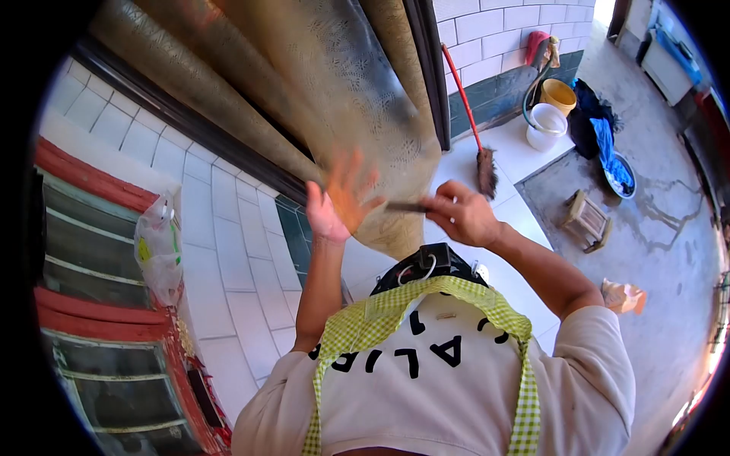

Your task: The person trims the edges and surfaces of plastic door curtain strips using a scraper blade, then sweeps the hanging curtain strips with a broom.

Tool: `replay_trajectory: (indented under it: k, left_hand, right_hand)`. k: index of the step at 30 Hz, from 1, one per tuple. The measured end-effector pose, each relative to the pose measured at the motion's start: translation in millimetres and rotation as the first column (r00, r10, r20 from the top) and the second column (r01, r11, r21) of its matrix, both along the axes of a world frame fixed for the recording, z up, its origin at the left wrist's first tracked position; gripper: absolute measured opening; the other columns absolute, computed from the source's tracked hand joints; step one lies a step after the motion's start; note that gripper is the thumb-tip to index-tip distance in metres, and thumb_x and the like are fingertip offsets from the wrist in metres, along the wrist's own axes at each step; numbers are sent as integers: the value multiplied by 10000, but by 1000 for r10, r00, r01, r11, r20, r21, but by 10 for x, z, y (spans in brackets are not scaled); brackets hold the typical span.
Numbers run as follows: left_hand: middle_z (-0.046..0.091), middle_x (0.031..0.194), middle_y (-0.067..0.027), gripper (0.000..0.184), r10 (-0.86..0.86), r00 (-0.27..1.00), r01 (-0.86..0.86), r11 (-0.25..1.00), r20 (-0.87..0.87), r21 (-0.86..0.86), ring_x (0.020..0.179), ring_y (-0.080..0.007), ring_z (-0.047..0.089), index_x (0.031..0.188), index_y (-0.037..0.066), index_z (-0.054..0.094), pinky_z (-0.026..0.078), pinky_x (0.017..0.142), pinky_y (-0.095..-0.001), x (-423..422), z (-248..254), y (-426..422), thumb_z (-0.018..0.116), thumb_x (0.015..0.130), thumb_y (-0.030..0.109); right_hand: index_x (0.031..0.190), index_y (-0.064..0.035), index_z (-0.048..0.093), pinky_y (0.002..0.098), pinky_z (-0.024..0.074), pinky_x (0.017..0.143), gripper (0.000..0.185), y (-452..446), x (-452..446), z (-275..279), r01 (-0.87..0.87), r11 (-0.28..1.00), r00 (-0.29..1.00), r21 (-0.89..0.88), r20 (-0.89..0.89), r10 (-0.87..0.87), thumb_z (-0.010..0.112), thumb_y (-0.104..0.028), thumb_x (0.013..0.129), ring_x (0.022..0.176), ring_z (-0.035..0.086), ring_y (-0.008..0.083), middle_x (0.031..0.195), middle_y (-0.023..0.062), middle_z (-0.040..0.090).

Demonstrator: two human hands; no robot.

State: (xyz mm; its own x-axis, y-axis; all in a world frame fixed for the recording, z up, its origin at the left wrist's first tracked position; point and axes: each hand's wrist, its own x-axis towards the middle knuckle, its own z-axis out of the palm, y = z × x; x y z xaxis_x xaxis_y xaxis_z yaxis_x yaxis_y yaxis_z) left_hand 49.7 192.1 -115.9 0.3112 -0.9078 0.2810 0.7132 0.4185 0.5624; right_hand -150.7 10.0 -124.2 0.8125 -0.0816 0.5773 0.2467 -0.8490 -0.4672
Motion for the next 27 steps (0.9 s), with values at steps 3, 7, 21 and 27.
replay_trajectory:
  k: [3,7,21,27]
  left_hand:
    - [338,1456,-50,575,116,991,-135,910,72,393,1277,-345,377,1436,211,292,337,1011,-564,-15,-209,14,407,938,475]
    - [374,1416,-58,488,119,993,-95,885,-24,456,1242,-346,407,1405,208,343,361,989,-517,-42,-489,-26,386,963,411]
    - [521,1304,-47,409,177,977,-92,857,-122,506,1194,-366,478,1318,170,455,392,984,-519,37,-661,95,390,973,380]
    - [532,1287,-58,395,182,981,-123,842,-62,526,1173,-370,495,1280,159,485,407,964,-515,130,-642,215,400,969,388]
  right_hand:
    - [1087,-72,567,403,497,638,328,28,168,129,208,971,974,121,66,-217,680,-154,791,753,591,318,922,128,562]
    - [945,-165,562,419,499,624,185,402,501,-43,273,959,954,69,-150,-261,639,-277,819,811,610,311,886,89,556]
    - [1019,-138,532,441,502,680,223,-85,915,-724,494,863,863,104,-173,-474,574,-255,834,831,601,348,894,131,558]
    - [1051,-46,521,448,502,663,373,-894,818,-729,737,566,675,370,-352,-649,579,-356,851,794,649,345,861,208,655]
